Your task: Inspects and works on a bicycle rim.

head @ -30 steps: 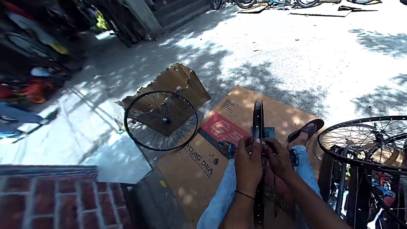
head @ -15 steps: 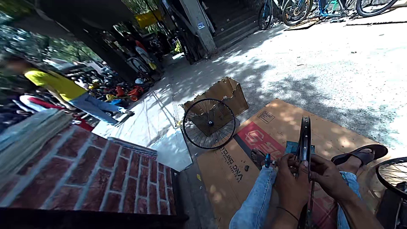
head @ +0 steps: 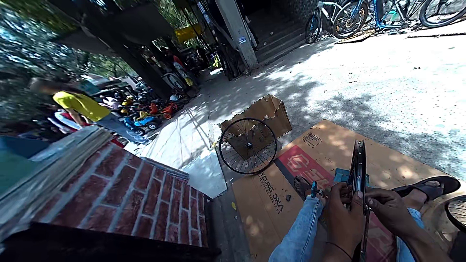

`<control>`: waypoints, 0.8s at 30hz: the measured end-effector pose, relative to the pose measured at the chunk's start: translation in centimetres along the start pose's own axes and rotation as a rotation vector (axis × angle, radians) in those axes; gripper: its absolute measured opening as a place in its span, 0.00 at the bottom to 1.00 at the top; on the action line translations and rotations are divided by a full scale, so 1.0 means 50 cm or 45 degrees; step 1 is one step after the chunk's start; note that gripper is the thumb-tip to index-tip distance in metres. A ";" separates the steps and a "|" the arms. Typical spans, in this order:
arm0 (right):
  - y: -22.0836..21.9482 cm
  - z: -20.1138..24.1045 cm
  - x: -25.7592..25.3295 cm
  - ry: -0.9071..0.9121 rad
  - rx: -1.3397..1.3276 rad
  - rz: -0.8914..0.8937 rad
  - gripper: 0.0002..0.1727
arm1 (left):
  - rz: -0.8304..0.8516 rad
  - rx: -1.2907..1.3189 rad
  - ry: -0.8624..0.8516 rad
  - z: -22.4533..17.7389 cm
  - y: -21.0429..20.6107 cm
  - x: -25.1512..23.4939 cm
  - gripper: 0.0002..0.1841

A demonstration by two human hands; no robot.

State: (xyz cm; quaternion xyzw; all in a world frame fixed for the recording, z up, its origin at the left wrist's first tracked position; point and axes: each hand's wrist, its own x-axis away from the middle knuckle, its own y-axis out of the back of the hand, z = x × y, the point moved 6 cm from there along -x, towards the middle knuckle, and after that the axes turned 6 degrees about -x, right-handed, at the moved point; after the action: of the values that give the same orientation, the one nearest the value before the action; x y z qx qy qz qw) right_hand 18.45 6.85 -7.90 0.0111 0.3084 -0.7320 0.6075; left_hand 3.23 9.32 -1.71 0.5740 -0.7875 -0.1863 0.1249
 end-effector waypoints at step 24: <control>-0.021 0.008 -0.034 -0.536 -0.412 0.587 0.28 | 0.017 0.052 0.057 0.011 -0.010 0.013 0.28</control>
State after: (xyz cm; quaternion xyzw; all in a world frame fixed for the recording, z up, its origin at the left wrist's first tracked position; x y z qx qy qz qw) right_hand 18.11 8.24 -6.46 -0.1673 0.2779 -0.5034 0.8009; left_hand 3.21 8.65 -2.44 0.5752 -0.7920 -0.1564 0.1321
